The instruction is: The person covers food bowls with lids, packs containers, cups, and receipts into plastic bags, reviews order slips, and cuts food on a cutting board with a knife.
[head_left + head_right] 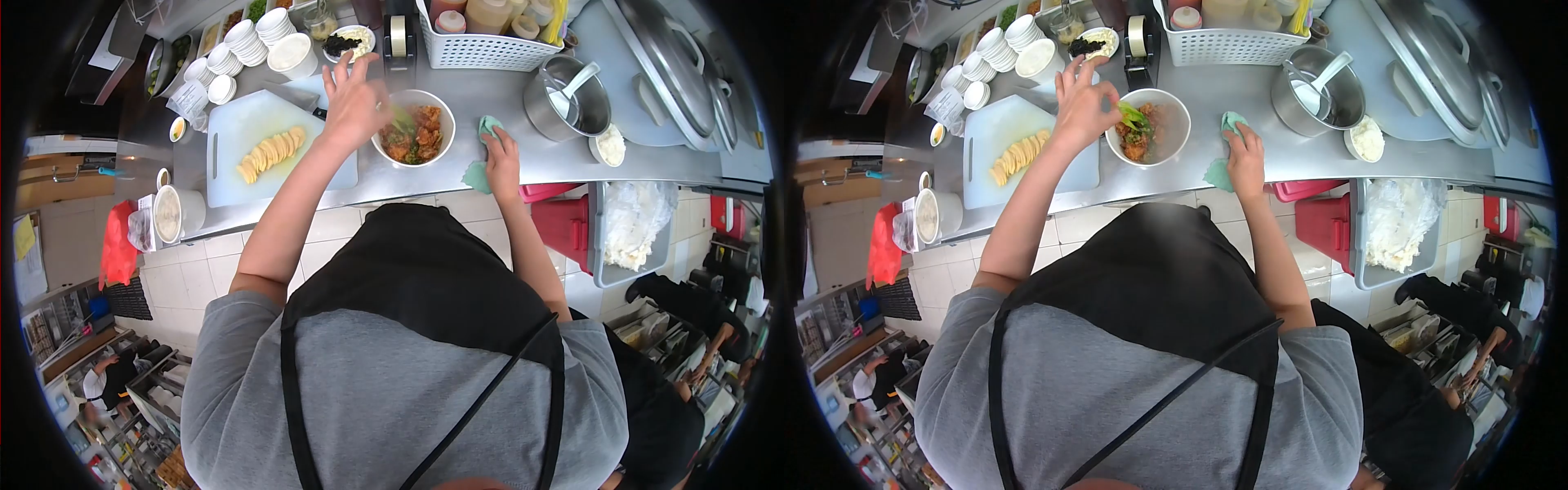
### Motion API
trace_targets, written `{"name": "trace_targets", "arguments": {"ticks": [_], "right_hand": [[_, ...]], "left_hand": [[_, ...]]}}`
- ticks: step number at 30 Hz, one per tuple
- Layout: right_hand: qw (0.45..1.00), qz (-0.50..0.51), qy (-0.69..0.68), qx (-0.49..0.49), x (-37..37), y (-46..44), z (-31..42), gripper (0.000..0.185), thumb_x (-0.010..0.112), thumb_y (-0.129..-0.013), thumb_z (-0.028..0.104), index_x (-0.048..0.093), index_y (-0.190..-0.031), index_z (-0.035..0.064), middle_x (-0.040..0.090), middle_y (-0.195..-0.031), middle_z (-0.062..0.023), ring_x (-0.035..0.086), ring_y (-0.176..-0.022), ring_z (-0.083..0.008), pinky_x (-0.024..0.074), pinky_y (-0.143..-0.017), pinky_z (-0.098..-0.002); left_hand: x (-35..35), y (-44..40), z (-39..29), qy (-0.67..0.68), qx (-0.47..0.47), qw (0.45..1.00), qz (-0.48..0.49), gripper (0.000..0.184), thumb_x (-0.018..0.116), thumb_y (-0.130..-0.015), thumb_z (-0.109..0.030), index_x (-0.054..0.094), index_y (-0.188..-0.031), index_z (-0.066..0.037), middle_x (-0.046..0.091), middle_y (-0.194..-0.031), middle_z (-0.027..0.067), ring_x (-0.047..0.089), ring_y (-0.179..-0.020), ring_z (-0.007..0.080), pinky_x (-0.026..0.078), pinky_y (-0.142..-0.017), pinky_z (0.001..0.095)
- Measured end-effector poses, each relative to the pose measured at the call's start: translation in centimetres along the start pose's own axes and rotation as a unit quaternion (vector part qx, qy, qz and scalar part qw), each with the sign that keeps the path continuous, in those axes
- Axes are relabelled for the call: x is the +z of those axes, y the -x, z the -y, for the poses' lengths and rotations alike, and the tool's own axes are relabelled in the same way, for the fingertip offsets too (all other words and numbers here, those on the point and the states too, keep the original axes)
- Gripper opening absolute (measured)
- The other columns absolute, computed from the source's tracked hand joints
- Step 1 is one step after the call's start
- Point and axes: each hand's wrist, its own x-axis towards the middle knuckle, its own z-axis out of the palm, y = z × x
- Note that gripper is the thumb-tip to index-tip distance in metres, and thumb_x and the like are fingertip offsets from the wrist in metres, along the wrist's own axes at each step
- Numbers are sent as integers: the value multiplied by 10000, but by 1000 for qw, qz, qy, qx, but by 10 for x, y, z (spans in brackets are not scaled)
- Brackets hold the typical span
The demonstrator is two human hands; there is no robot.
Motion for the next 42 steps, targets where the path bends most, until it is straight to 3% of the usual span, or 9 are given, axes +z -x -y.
{"name": "trace_targets", "arguments": {"ticks": [15, 18, 20, 27, 31, 33, 36, 38, 42], "right_hand": [[993, 7, -94, 68, -12, -1, 0, 203, 503, -806, 22, 599, -981, 58, 536, -1106, -102, 516, -972, -279, 407, -854, -349], [904, -21, -337, 263, -60, -17, 41, 203, 457, -890, 126, 576, -1029, 37, 553, -1091, -88, 532, -949, -195, 403, -844, -291], [680, -36, -624, 384, -91, -29, 89, 259, 414, -927, 212, 550, -1032, 17, 568, -978, -54, 505, -902, -104, 405, -788, -235], [882, 31, -383, 273, -66, 4, 45, 293, 413, -928, 255, 550, -940, -4, 533, -795, -11, 460, -725, -83, 381, -607, -232], [939, 12, -233, 254, -74, -27, 38, 255, 458, -902, 217, 561, -951, -11, 551, -810, -76, 500, -722, -146, 399, -614, -262], [982, -28, -162, 91, -64, -38, 41, 207, 505, -864, 156, 571, -999, 13, 563, -879, -150, 538, -769, -245, 423, -667, -302], [982, -14, -170, 77, -43, -45, 43, 215, 533, -837, 115, 571, -1035, 39, 563, -950, -173, 540, -850, -314, 427, -740, -336], [981, -18, -175, 82, -33, -44, 41, 219, 535, -834, 110, 571, -1037, 37, 564, -944, -168, 541, -862, -323, 427, -752, -337], [979, -27, -170, 106, -38, -36, 31, 221, 536, -830, 104, 575, -1037, 40, 565, -940, -164, 547, -859, -314, 427, -754, -333]], "left_hand": [[26, 39, -28, 20, 59, 998, -2, 201, 683, -610, -86, 650, -805, -122, 382, -1272, 84, 239, -1236, 366, 160, -998, 568], [31, 36, -58, 176, 111, 977, -43, 247, 716, -583, -129, 664, -824, -131, 374, -1301, 85, 236, -1235, 377, 205, -988, 525], [35, 36, -95, 220, 173, 958, -64, 261, 727, -562, -146, 664, -815, -142, 336, -1345, 84, 238, -1236, 378, 215, -988, 508], [36, 37, -112, 271, 219, 936, -38, 249, 734, -588, -163, 660, -820, -112, 339, -1341, 93, 308, -1200, 369, 263, -966, 490], [32, 12, -20, 129, -11, 982, -136, 265, 679, -705, -217, 641, -940, -102, 524, -1117, 111, 515, -989, 297, 422, -832, 391], [31, -6, 21, 83, -148, 985, 33, 307, 655, -728, -252, 627, -982, -82, 617, -928, 105, 591, -863, 273, 467, -755, 405], [57, -13, 40, -15, -123, 978, 165, 295, 614, -757, -235, 619, -973, -33, 637, -802, 136, 627, -731, 277, 505, -671, 392], [66, -16, 43, 159, -208, 913, 312, 254, 564, -769, -155, 606, -935, 34, 629, -812, 184, 638, -652, 258, 531, -570, 336], [48, 0, 46, 323, -284, 864, 261, 220, 479, -737, -50, 603, -862, 82, 614, -740, 235, 639, -572, 276, 536, -486, 317]]}}
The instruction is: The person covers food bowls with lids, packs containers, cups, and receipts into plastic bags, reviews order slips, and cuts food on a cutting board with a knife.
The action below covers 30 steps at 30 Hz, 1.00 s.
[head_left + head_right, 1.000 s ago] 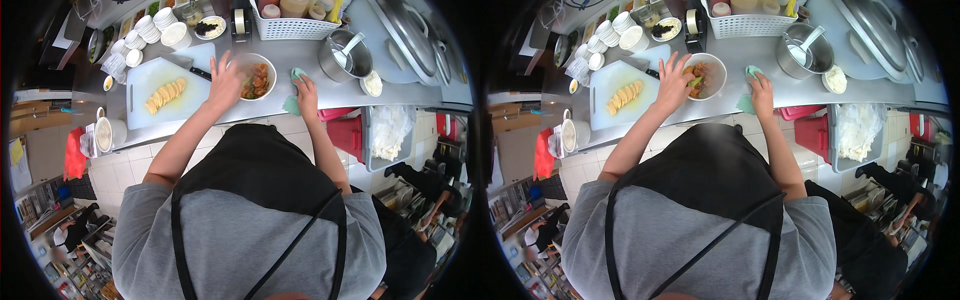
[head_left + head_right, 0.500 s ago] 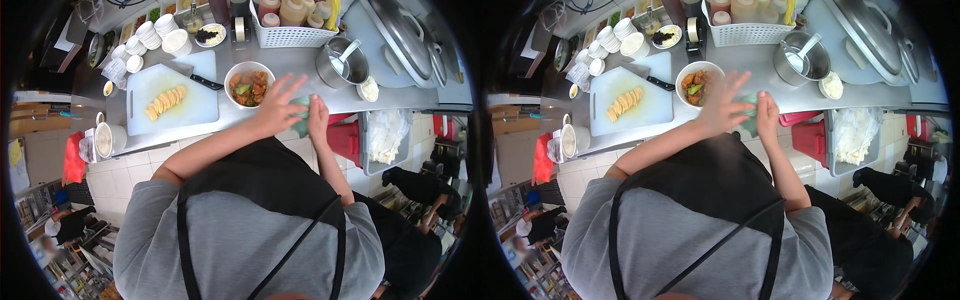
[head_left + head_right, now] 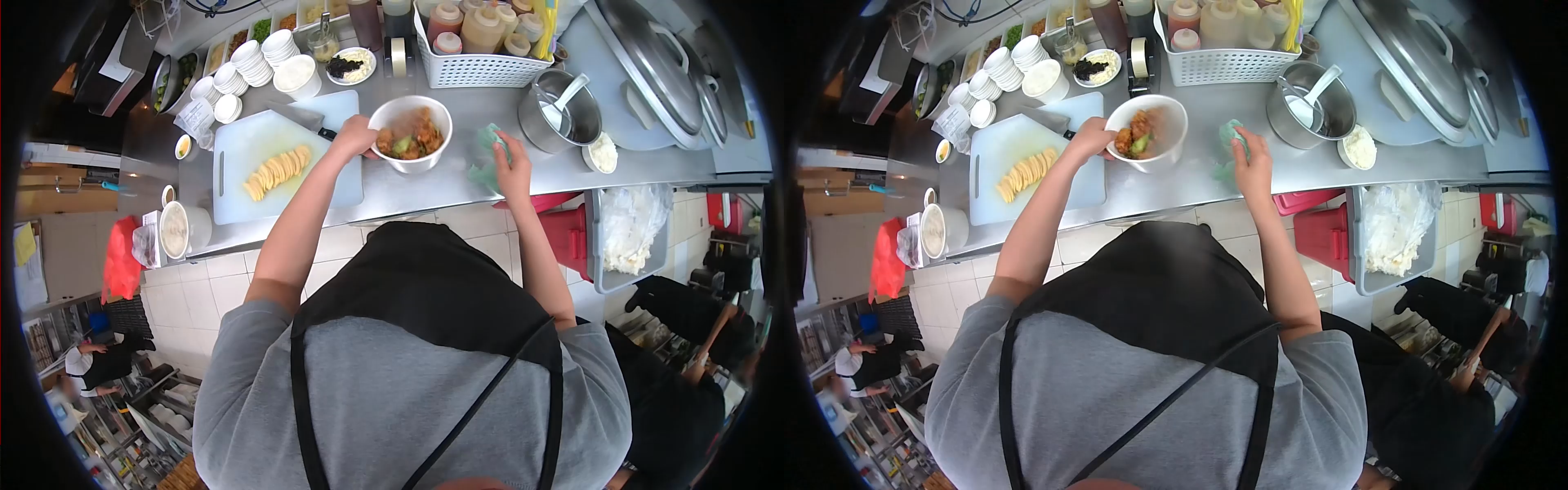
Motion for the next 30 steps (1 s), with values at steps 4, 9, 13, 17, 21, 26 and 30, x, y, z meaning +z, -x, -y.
{"name": "trace_targets", "arguments": {"ticks": [4, 9, 13, 17, 21, 26, 30], "right_hand": [[1000, -22, 3, 8, -11, -7, 11, 228, 548, -824, 105, 582, -1043, 52, 564, -940, -156, 552, -856, -289, 429, -751, -322], [994, -11, -24, -106, 5, -24, 47, 234, 558, -821, 93, 588, -1050, 57, 551, -913, -138, 540, -837, -253, 422, -743, -302], [989, 32, 57, -135, 8, 2, 66, 222, 577, -799, 76, 616, -1017, 76, 528, -857, -121, 526, -771, -226, 428, -698, -321], [975, 219, -8, -38, -14, 39, 66, 211, 586, -772, 66, 624, -979, 71, 526, -883, -139, 535, -750, -287, 439, -675, -344], [995, 104, -8, -9, -24, 28, 32, 209, 579, -792, 77, 617, -997, 67, 528, -833, -121, 516, -699, -255, 425, -649, -327], [990, 50, 133, -17, -7, -4, -35, 358, 535, -835, 194, 508, -1181, 102, 470, -1186, -189, 478, -1074, -317, 397, -874, -381], [942, 90, 321, -41, 33, -14, -88, 561, 492, -839, 320, 307, -1323, 105, 298, -1352, -178, 249, -1265, -339, 221, -990, -544]], "left_hand": [[-1, 15, 0, 35, 33, 996, -73, 211, 471, -743, -44, 580, -834, 112, 607, -699, 230, 635, -568, 284, 539, -491, 331], [9, 23, -15, 7, 77, 992, -103, 213, 473, -746, -55, 571, -826, 117, 603, -694, 233, 633, -564, 285, 532, -498, 345], [16, 13, -11, -7, 103, 979, -175, 210, 474, -747, -69, 583, -816, 97, 602, -683, 231, 626, -577, 303, 515, -578, 373], [15, 25, -20, -8, 112, 972, -207, 208, 473, -752, -92, 592, -811, 68, 591, -696, 245, 609, -627, 349, 488, -647, 413], [22, 23, -14, -72, 154, 961, -218, 197, 485, -750, -103, 587, -793, 61, 582, -706, 257, 591, -678, 377, 470, -674, 430], [36, -3, 7, -48, 183, 958, -213, 204, 497, -786, -107, 577, -792, 81, 585, -616, 188, 612, -528, 251, 481, -512, 346], [31, 9, 2, -62, 193, 957, -210, 195, 504, -794, -107, 586, -805, 70, 592, -617, 146, 589, -508, 196, 474, -507, 296]]}}
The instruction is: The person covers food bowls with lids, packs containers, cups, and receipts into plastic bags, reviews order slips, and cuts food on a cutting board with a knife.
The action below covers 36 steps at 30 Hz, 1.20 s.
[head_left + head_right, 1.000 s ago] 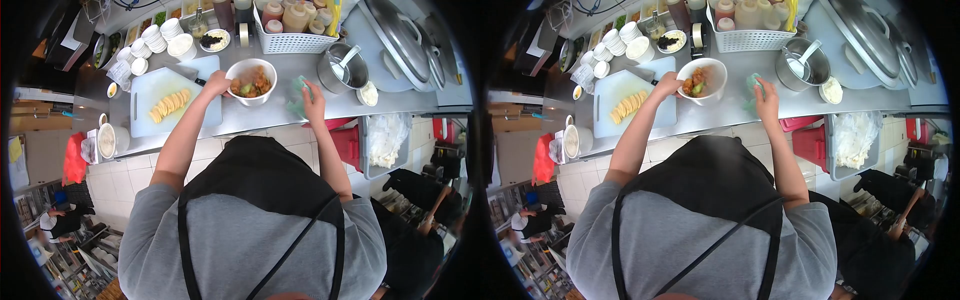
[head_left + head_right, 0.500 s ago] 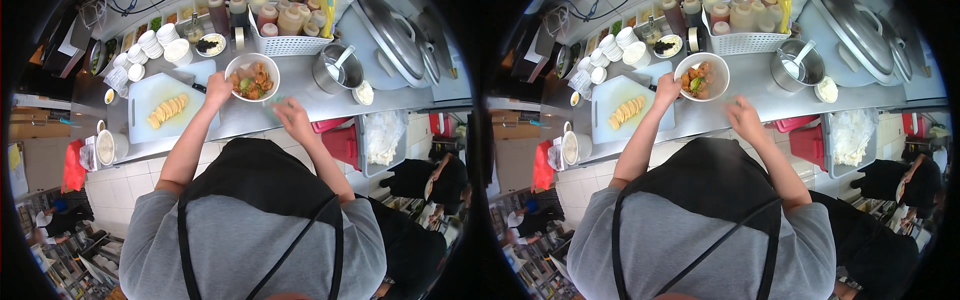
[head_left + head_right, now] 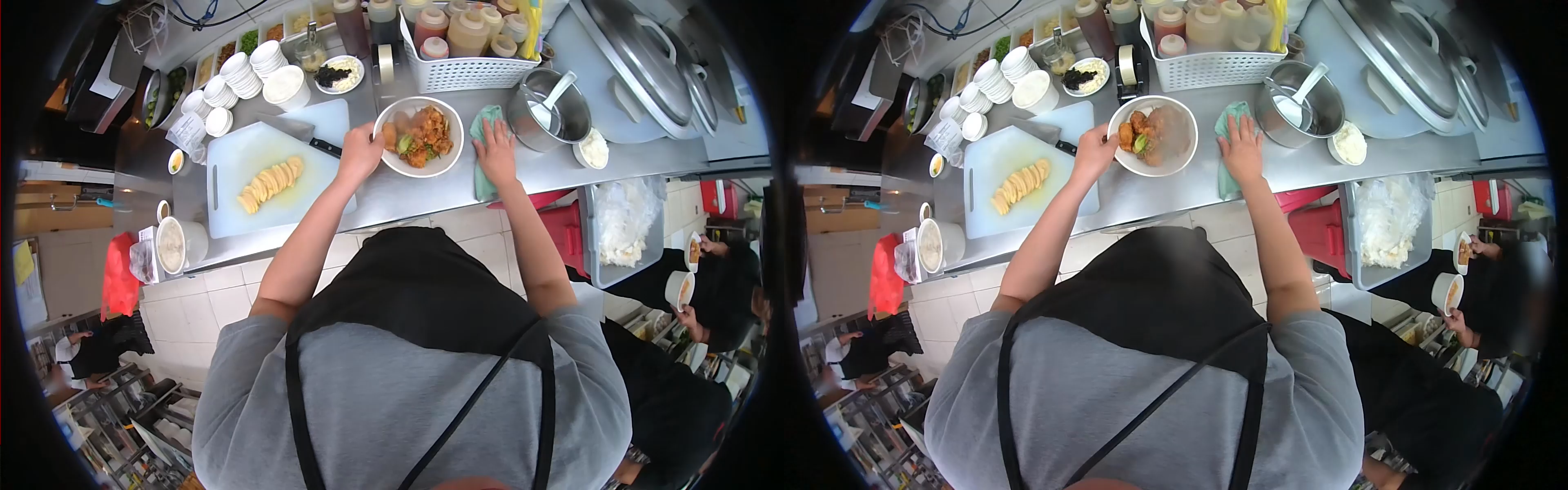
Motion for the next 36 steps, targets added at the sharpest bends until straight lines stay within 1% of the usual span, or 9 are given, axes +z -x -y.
{"name": "trace_targets", "arguments": {"ticks": [7, 9, 11, 14, 18, 24, 26, 31, 36], "right_hand": [[950, 113, -286, -61, 32, 12, 98, 462, 542, -771, 200, 451, -1200, 56, 426, -1259, -138, 386, -1188, -288, 323, -967, -429], [951, 243, -135, -135, -17, 28, 145, 453, 551, -738, 131, 468, -1181, 79, 477, -1210, -112, 439, -1147, -265, 368, -942, -365], [931, 35, -127, -341, -6, 61, 144, 427, 529, -713, 29, 514, -1133, 109, 514, -1162, -114, 465, -1118, -261, 398, -907, -359], [888, 110, -220, -388, -30, 85, 131, 439, 502, -684, -58, 553, -1080, 125, 545, -1109, -113, 479, -1102, -267, 425, -866, -351], [884, 226, -296, -282, -62, 104, 105, 396, 498, -675, -75, 586, -1024, 92, 558, -1078, -121, 501, -1058, -273, 430, -847, -363], [904, 54, -423, -6, -89, 111, 87, 272, 471, -791, -45, 588, -1022, 39, 575, -1010, -123, 540, -948, -241, 421, -813, -294], [866, 58, -489, 92, -103, 105, 91, 239, 458, -844, 8, 580, -1048, 38, 576, -1029, -100, 524, -989, -202, 397, -831, -272], [841, 125, -526, 20, -122, 80, 136, 281, 487, -844, 48, 562, -1115, 48, 578, -1068, -108, 529, -1008, -203, 390, -867, -295], [861, 187, -473, -1, -119, 71, 136, 277, 532, -817, 75, 574, -1088, 35, 605, -1004, -156, 578, -938, -250, 423, -835, -316]], "left_hand": [[-16, 12, -10, 191, -105, 975, 50, 177, 494, -827, -95, 587, -926, 18, 603, -720, 55, 556, -572, 95, 459, -513, 232], [-19, 13, -11, 249, -127, 958, 59, 180, 495, -826, -89, 585, -947, 9, 609, -753, 52, 563, -591, 93, 460, -516, 229], [-21, 12, -12, 316, -151, 933, 77, 189, 482, -806, -58, 576, -925, 53, 622, -769, 101, 607, -625, 149, 512, -559, 251], [-20, 9, -10, 343, -192, 914, 105, 194, 500, -808, -71, 574, -948, 41, 615, -789, 93, 608, -651, 141, 517, -578, 248], [-10, -2, 9, 306, -234, 913, 132, 203, 495, -801, -66, 566, -944, 61, 615, -816, 116, 628, -695, 176, 541, -627, 271], [-18, 4, 14, 259, -236, 926, 139, 291, 538, -784, -95, 536, -1016, 82, 603, -857, 172, 636, -745, 259, 542, -629, 330], [-37, 23, -19, -125, 31, 992, -13, 474, 639, -722, -143, 485, -1143, 10, 548, -1027, 207, 550, -979, 314, 468, -807, 412], [-26, 74, -77, -53, 250, 959, 123, 748, 739, -591, -170, 402, -1258, -137, 371, -1263, 161, 393, -1131, 328, 359, -928, 412], [-41, 62, -52, -101, 172, 980, -15, 713, 730, -606, -160, 415, -1245, -131, 368, -1259, 154, 423, -1087, 333, 386, -893, 399]]}}
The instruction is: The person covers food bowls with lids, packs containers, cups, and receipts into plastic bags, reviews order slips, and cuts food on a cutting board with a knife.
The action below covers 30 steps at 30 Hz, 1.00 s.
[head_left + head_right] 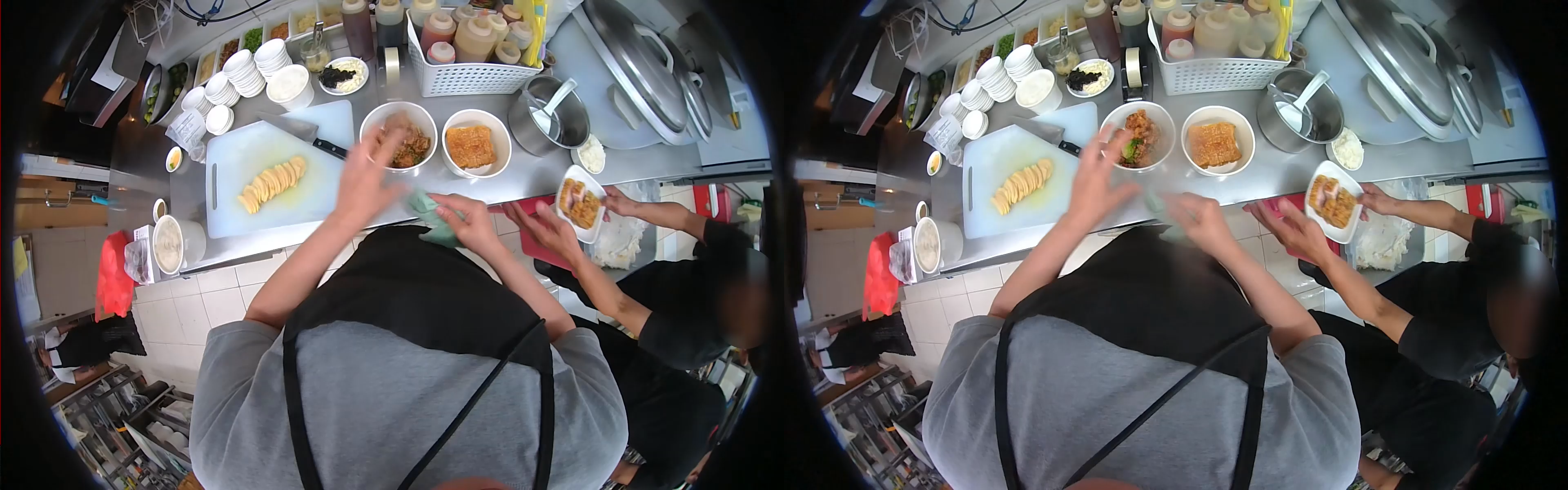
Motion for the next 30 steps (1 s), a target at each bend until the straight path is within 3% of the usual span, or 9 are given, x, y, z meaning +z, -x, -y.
{"name": "trace_targets", "arguments": {"ticks": [3, 6, 9, 10, 13, 15, 17, 21, 30], "right_hand": [[995, -19, 65, 67, -1, -10, -22, 292, 540, -799, 66, 571, -1088, 45, 591, -1011, -171, 572, -923, -300, 442, -807, -334], [946, -154, 278, -69, 22, -33, -77, 354, 536, -744, 11, 547, -1096, 45, 542, -1091, -197, 497, -998, -354, 411, -861, -372], [927, -11, 374, -14, 45, -39, -75, 403, 498, -663, -56, 576, -1045, 44, 557, -1078, -177, 489, -1018, -332, 389, -896, -354], [949, 89, 282, -113, 41, -38, -80, 464, 455, -594, -91, 590, -1017, 44, 573, -1063, -148, 507, -976, -317, 396, -885, -360], [963, 247, 77, -80, 27, -24, -63, 463, 439, -596, -99, 606, -998, 60, 583, -1056, -123, 508, -965, -313, 392, -884, -377], [977, 175, 114, -40, 20, -24, -52, 472, 431, -590, -100, 624, -981, 81, 581, -1061, -135, 502, -973, -322, 377, -906, -388], [955, -149, 255, -36, 30, -31, -66, 463, 427, -579, -92, 639, -954, 78, 571, -1082, -150, 495, -998, -328, 359, -937, -383], [972, 232, -9, 28, 35, -26, -37, 202, 469, -705, -1, 639, -810, 33, 608, -860, -113, 561, -855, -238, 418, -792, -329], [991, -10, -84, -104, -49, -124, 82, 177, 444, -719, -16, 614, -755, 18, 598, -832, -49, 552, -813, -140, 419, -764, -266]], "left_hand": [[0, -5, 69, -13, -86, 990, -111, 499, 694, -662, -144, 527, -1130, -96, 504, -1103, 188, 524, -952, 324, 436, -798, 385], [17, -16, 98, 7, -148, 989, -19, 301, 640, -725, -139, 592, -1006, -43, 602, -853, 189, 591, -780, 316, 461, -718, 387], [38, -26, 101, 110, -194, 975, 22, 211, 579, -780, -138, 604, -938, -1, 609, -687, 173, 612, -621, 296, 476, -648, 389], [35, -29, 94, 165, -241, 955, 45, 187, 546, -790, -109, 600, -923, 12, 610, -645, 153, 618, -548, 263, 490, -573, 361], [39, -32, 101, 179, -252, 950, 40, 171, 525, -794, -88, 606, -915, 2, 612, -643, 145, 617, -495, 226, 495, -509, 328], [39, -33, 101, 191, -256, 947, 39, 172, 515, -793, -76, 606, -918, 0, 613, -643, 143, 620, -497, 219, 498, -499, 319], [38, -34, 100, 199, -259, 945, 36, 175, 505, -791, -64, 606, -920, -3, 615, -643, 142, 622, -499, 212, 500, -490, 311], [31, -36, 101, 168, -258, 949, 74, 244, 510, -787, -49, 588, -1015, -16, 618, -676, 146, 626, -520, 202, 515, -493, 298], [27, -10, 92, 172, -250, 949, 89, 233, 535, -748, -72, 606, -963, -21, 616, -686, 186, 628, -573, 267, 503, -580, 355]]}}
